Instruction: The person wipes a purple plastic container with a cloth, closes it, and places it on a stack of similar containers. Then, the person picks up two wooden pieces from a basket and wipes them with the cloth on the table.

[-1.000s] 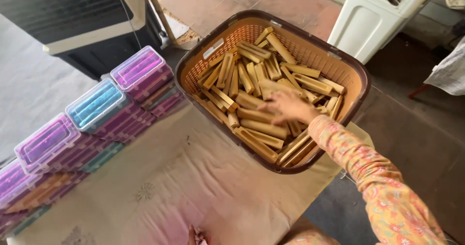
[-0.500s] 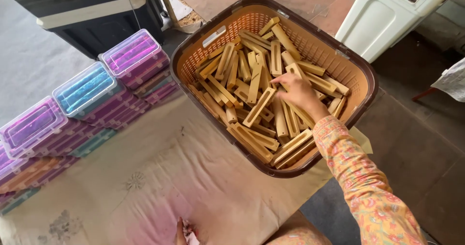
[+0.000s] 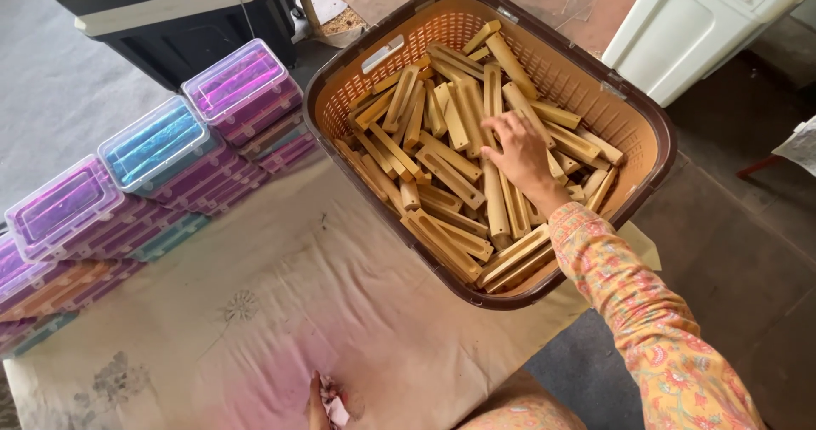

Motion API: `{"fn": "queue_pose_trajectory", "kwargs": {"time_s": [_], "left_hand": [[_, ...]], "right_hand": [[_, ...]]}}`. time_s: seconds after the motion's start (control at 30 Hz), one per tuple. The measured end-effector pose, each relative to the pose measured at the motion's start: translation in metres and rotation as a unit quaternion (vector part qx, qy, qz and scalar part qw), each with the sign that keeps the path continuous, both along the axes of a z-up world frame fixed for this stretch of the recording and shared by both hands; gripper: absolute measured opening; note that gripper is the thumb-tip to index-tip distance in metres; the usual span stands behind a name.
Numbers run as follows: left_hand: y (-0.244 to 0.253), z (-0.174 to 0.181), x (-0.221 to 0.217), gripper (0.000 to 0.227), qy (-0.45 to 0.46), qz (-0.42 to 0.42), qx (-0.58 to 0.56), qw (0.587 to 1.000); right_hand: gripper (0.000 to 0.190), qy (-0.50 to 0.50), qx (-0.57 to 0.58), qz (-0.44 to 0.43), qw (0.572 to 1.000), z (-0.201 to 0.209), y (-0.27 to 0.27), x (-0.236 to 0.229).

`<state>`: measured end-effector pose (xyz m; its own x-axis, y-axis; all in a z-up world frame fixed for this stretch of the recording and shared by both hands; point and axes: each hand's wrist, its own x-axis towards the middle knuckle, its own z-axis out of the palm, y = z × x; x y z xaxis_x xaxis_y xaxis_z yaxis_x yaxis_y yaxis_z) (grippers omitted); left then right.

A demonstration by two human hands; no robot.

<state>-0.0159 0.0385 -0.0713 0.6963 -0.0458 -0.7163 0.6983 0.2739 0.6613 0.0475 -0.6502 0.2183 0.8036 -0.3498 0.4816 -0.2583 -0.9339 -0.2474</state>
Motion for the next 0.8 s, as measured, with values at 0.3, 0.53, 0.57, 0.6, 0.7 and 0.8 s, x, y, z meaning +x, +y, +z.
{"fn": "queue_pose_trajectory", "kwargs": {"time_s": [0.3, 0.53, 0.57, 0.6, 0.7, 0.8], "left_hand": [[-0.056, 0.03, 0.044, 0.039, 0.009, 0.021, 0.024, 0.999], [-0.057, 0.033, 0.042, 0.04, -0.017, 0.025, 0.013, 0.999], [-0.058, 0.032, 0.043, 0.039, -0.026, 0.027, 0.002, 0.999], [-0.058, 0.033, 0.043, 0.038, -0.036, 0.028, -0.007, 0.999], [-0.068, 0.051, 0.038, 0.036, -0.003, 0.051, 0.047, 0.998], [-0.072, 0.056, 0.037, 0.036, -0.003, 0.033, 0.057, 0.998]], "right_hand": [[0.054, 0.362, 0.231, 0.187, 0.883, 0.016, 0.052, -0.001], [0.072, 0.42, 0.273, 0.248, 0.829, 0.021, 0.072, -0.005], [0.068, 0.414, 0.259, 0.252, 0.836, 0.018, 0.071, -0.005], [0.065, 0.407, 0.247, 0.256, 0.841, 0.014, 0.072, -0.005], [0.039, 0.365, 0.275, 0.261, 0.85, -0.021, 0.059, -0.002], [0.026, 0.335, 0.135, 0.185, 0.914, -0.034, 0.045, 0.015]]}}
